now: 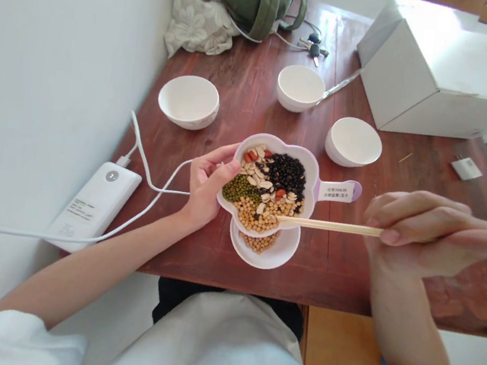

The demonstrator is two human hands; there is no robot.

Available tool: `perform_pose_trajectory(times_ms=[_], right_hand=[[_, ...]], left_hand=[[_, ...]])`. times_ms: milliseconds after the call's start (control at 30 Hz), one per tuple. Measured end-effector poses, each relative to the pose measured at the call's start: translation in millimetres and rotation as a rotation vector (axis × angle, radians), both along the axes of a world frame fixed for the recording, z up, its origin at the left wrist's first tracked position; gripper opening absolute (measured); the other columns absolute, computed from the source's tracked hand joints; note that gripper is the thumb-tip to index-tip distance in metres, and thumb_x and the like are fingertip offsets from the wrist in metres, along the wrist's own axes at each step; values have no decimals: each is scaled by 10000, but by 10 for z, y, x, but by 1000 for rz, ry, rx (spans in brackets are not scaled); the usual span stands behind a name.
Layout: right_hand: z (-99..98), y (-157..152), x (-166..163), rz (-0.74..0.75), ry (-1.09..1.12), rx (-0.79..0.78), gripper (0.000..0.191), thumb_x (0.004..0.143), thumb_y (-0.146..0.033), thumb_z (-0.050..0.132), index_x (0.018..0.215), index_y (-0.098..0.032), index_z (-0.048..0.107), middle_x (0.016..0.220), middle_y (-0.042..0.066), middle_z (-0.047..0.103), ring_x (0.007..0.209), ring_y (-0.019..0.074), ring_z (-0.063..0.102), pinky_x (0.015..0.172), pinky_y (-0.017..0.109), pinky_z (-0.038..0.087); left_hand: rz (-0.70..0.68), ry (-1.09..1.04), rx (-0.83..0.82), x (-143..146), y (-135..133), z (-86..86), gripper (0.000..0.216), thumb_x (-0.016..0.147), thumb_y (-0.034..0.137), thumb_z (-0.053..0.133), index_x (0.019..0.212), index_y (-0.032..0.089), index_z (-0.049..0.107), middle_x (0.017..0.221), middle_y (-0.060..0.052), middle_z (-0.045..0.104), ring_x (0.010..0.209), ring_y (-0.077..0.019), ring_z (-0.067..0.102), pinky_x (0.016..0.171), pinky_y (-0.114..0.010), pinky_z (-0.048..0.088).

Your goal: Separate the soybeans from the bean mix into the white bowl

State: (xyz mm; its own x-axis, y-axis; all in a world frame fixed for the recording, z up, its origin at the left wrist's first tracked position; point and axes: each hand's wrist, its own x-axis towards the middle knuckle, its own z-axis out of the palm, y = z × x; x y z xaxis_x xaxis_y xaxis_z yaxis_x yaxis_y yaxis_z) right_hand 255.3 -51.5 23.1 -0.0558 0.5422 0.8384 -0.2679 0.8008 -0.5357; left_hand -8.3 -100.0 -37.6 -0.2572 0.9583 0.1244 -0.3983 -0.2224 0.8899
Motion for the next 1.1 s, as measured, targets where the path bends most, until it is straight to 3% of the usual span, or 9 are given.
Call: perform_pose_trajectory(times_ms=[200, 333, 567, 767, 967, 1100], right_hand=[[-28, -137, -60, -69, -161, -128, 628, 1071, -538, 552, 547, -220, 688, 514, -10, 671, 401, 137, 592, 402, 313, 490], [-35, -167, -66, -77, -189, -149, 643, 1062, -569, 546, 538, -231, 706, 516, 9, 681, 421, 145, 621, 406, 312, 483], [-89, -152, -85, -58, -223, -118, 646, 1069, -549, 546, 535, -221, 700, 500, 15, 678, 431, 142, 646, 394, 282, 487], [-125, -133, -61, 1, -239, -90, 644, 1080, -549, 519, 580, -204, 734, 527, 21, 694, 452, 138, 661, 391, 269, 491], [-102, -147, -37, -120, -199, -165, 636, 1065, -564, 526, 567, -223, 726, 546, 10, 706, 445, 138, 637, 402, 297, 464], [-121, -147, -56, -118, -264, -115, 610, 1063, -537, 556, 583, -214, 747, 553, 25, 714, 472, 142, 664, 401, 281, 455]], left_hand=[[58, 68, 34, 0, 10, -23, 287, 889, 408, 812, 1093, 215, 873, 928, -54, 842, 819, -229, 803, 709, -288, 639], [58, 62, 35, 15, 16, -37, 324, 878, 434, 830, 1104, 204, 863, 937, -75, 839, 925, -286, 818, 784, -353, 678], [32, 16, -22, 30, -9, -14, 329, 851, 430, 858, 1108, 226, 868, 912, -74, 834, 1049, -343, 809, 810, -401, 703], [41, 73, 61, 23, 7, -60, 307, 914, 416, 805, 1143, 222, 870, 965, -69, 845, 874, -253, 815, 746, -332, 666], [40, 90, 42, 18, 2, -47, 355, 907, 437, 812, 1198, 239, 858, 998, -65, 851, 891, -255, 815, 757, -335, 656], [61, 126, 26, 23, 2, -41, 401, 881, 486, 827, 1179, 220, 853, 1020, -80, 853, 973, -291, 815, 776, -352, 661]])
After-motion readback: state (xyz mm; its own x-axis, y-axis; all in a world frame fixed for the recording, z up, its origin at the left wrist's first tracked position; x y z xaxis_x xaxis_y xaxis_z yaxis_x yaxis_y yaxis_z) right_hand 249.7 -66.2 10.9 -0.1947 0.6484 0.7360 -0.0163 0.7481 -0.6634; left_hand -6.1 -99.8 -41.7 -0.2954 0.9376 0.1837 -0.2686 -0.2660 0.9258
